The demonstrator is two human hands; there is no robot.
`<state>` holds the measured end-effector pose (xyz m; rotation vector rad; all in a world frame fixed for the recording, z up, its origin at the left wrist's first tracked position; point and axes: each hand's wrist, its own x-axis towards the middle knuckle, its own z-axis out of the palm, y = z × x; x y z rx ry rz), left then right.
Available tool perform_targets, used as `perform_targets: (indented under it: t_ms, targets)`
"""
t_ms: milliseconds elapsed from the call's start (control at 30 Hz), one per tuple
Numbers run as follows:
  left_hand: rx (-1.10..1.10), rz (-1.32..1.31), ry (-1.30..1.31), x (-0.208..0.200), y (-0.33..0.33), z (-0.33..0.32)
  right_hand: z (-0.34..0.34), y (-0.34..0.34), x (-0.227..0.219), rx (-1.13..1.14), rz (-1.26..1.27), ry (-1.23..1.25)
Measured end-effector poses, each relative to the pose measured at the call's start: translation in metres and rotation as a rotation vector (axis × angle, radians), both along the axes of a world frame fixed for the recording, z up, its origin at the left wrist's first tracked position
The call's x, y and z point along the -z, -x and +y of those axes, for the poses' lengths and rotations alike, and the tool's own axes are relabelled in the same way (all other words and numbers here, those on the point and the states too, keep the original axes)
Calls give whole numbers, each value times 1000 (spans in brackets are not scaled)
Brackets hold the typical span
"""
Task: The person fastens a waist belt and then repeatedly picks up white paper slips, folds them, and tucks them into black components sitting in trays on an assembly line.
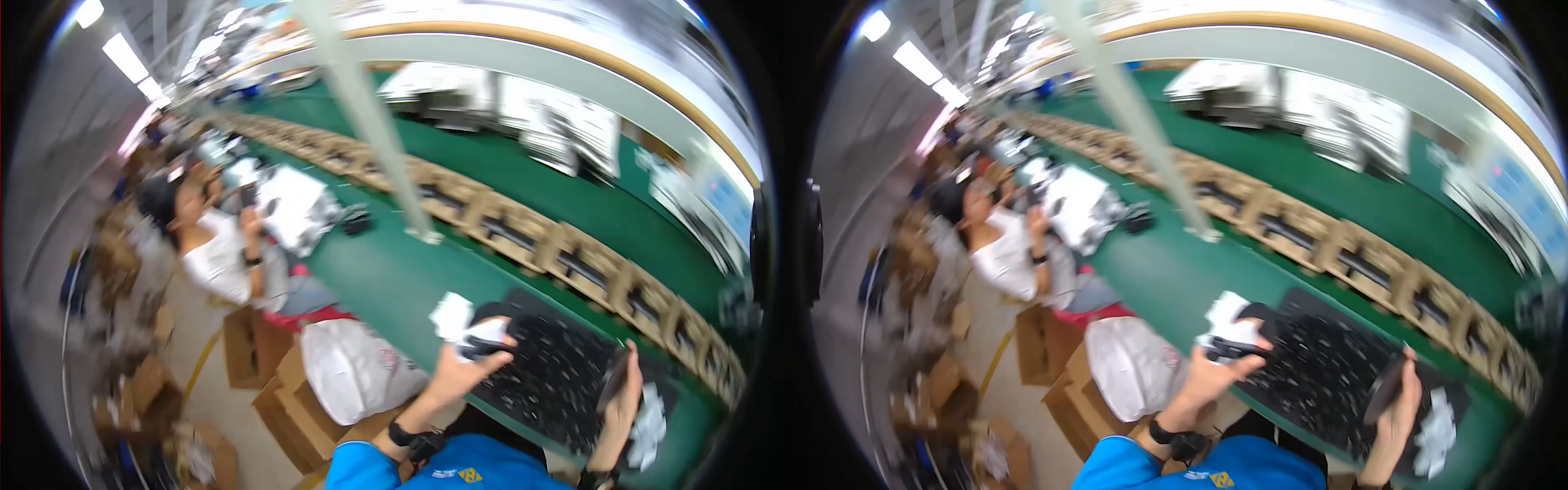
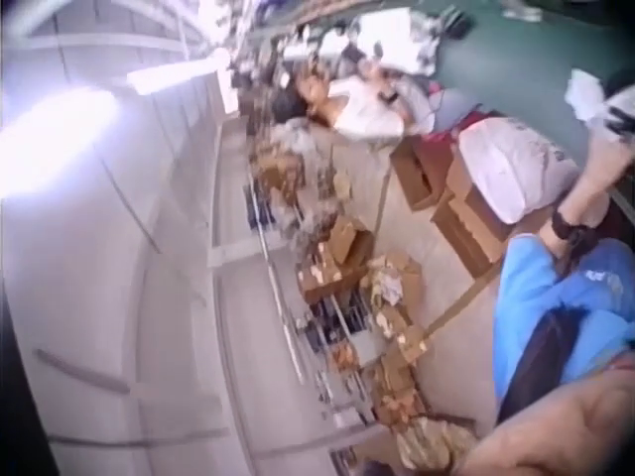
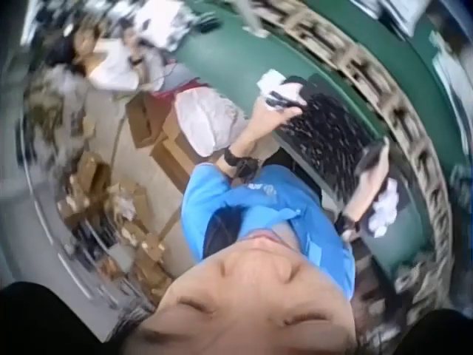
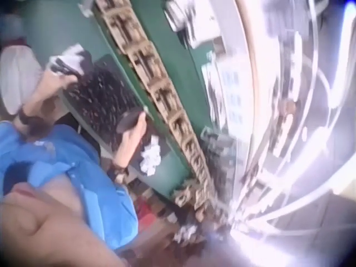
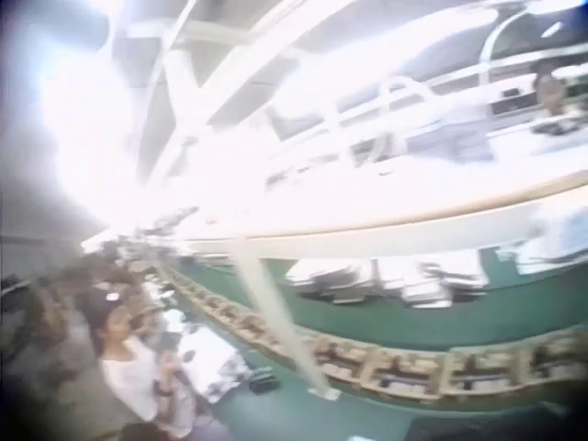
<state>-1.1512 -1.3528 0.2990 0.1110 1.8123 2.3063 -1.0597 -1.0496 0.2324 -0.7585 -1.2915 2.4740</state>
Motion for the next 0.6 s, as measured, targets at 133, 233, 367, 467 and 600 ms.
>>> perform_targets:
  t_ms: [133,233,367,467,600]
  targets:
    - [25,-130,99,-4,-13,50,53,-81,38,-205,-137,628]
    - [31,-95,48,12,-25,78,67,-90,7,15,-130,455]
    - [44,-32,39,20,-30,125,154,-110,-9,94,-247,132]
    - [89,-6,72,17,-39,157,244,-125,50,322,-273,-718]
    - [115,26,179,23,-46,173,342,-95,50,521,-618,-1146]
